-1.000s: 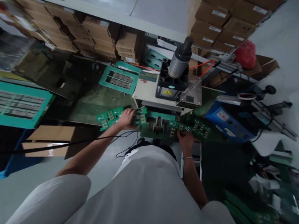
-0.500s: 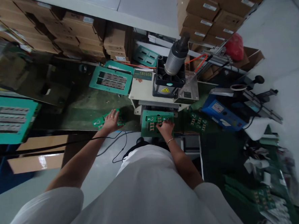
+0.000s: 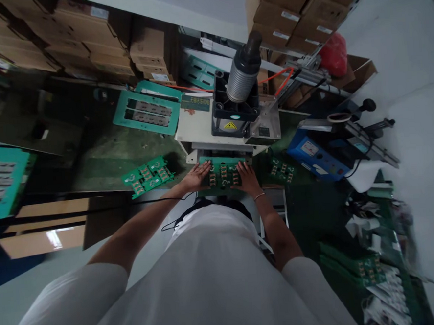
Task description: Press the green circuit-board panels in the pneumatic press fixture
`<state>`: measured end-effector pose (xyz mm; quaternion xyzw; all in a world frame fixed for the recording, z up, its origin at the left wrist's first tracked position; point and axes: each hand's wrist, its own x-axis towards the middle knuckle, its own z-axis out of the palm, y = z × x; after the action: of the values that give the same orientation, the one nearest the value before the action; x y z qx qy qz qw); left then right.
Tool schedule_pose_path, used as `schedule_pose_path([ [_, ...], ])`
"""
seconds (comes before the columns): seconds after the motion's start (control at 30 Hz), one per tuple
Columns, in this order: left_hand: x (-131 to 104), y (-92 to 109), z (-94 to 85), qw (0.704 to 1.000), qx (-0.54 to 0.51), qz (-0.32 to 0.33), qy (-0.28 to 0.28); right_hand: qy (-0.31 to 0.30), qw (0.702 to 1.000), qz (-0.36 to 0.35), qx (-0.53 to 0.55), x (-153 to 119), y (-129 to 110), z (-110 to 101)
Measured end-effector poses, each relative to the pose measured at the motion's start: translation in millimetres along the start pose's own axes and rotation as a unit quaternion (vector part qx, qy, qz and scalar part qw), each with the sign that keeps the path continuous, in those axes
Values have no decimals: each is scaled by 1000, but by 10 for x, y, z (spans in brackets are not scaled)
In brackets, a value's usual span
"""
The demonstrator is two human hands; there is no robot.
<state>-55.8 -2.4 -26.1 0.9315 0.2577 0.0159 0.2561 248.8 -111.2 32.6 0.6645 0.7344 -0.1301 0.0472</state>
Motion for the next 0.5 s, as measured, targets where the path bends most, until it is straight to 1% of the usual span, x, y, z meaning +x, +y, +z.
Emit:
schedule_pose_path([
  [0.07,-8,-32,17,1000,-1,-3,3,-6,1000,-20,0,-44,90,62],
  [0.2,-43,-51,30,1000,-7,-15,2,-9,999,-36,11,-91,104,169],
  [0.27,-65,-29,29,1000,-11,-21,2,9,999,-39,30,-81,119,218],
  [0.3,-78,-14,28,1000,-13,-26,2,27,998,-25,46,-54,150,244],
  [0.33,-90,3,28,999,-15,-33,2,53,996,9,66,-6,200,270],
  [0.37,-102,20,29,999,-17,-41,2,86,990,65,90,66,272,294],
  [0.4,-114,35,31,999,-19,-51,2,121,976,137,118,163,363,316],
  [0.47,-131,57,41,998,-21,-67,1,179,929,274,172,415,589,345],
  [0.5,-136,63,49,997,-23,-74,1,194,908,316,194,557,711,350],
])
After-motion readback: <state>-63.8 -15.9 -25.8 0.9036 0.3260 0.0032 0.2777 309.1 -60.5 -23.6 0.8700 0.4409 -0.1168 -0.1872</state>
